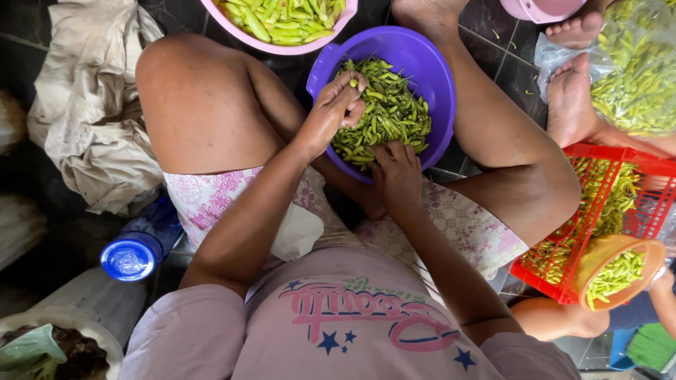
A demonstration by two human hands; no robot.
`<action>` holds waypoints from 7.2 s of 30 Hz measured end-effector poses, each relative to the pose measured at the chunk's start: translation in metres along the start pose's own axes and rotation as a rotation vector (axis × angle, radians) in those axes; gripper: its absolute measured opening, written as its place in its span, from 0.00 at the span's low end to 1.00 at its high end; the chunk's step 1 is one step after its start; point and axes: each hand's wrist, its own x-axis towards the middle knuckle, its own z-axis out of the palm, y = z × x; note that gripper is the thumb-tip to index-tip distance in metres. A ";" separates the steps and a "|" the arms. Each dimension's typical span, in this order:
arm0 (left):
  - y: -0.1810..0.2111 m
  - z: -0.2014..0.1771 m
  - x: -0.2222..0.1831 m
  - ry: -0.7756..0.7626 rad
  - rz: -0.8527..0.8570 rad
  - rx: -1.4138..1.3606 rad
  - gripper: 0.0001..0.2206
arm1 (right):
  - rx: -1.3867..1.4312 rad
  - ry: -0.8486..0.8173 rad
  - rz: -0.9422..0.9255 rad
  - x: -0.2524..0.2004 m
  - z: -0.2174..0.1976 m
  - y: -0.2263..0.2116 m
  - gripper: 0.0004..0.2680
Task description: A person sitting on the floor manually removes stems from green vegetables and sorts them into plastic bowls.
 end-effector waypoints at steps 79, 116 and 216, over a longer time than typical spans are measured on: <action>-0.008 0.011 -0.001 -0.047 -0.130 0.232 0.09 | 1.168 0.210 0.350 0.056 -0.012 0.009 0.09; 0.038 0.008 0.015 0.054 0.025 0.000 0.11 | 0.188 -0.151 -0.021 0.115 -0.004 -0.003 0.16; 0.002 0.003 0.017 0.064 0.067 0.472 0.12 | 1.288 -0.126 0.436 0.101 -0.036 0.017 0.09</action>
